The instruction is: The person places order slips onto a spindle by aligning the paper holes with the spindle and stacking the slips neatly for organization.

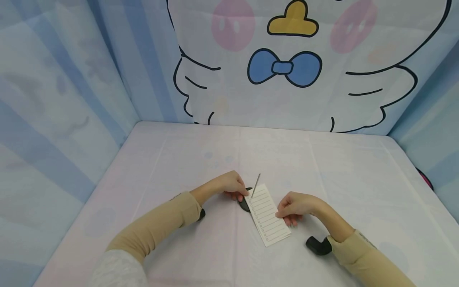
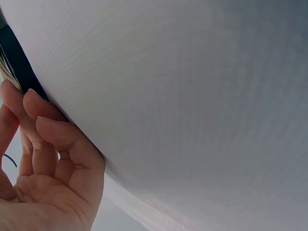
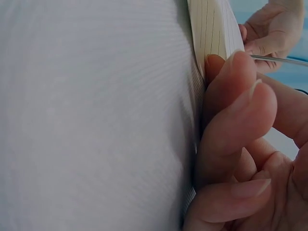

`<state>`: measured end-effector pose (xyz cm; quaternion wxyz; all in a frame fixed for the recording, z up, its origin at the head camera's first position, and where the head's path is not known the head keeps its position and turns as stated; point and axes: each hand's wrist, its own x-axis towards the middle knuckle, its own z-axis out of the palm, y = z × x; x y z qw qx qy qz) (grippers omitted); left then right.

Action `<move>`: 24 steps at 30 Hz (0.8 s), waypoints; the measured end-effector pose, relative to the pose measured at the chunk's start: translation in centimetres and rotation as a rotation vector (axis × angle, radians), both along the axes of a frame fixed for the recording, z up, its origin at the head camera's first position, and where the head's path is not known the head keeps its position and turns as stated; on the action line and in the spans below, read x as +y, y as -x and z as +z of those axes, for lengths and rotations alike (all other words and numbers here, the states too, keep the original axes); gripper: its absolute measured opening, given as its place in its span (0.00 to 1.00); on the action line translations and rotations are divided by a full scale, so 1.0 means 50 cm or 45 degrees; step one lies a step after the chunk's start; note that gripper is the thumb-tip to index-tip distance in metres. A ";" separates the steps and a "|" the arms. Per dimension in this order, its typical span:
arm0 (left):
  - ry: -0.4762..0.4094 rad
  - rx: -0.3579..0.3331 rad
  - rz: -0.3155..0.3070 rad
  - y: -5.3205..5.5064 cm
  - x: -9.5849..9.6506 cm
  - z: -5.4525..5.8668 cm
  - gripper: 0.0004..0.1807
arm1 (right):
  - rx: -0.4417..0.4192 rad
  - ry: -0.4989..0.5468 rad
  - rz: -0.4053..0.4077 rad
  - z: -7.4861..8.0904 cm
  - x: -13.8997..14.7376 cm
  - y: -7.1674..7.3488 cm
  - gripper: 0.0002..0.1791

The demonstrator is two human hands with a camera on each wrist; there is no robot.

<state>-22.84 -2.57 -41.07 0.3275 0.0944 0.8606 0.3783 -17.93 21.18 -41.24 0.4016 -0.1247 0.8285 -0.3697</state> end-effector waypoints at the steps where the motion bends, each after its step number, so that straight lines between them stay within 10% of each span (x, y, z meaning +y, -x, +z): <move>1: 0.001 0.004 -0.002 0.000 0.001 0.000 0.07 | 0.001 -0.003 0.000 0.000 0.000 0.000 0.13; 24: 0.048 0.095 -0.064 -0.010 -0.011 0.015 0.08 | 0.129 -0.143 0.006 0.034 -0.003 -0.021 0.11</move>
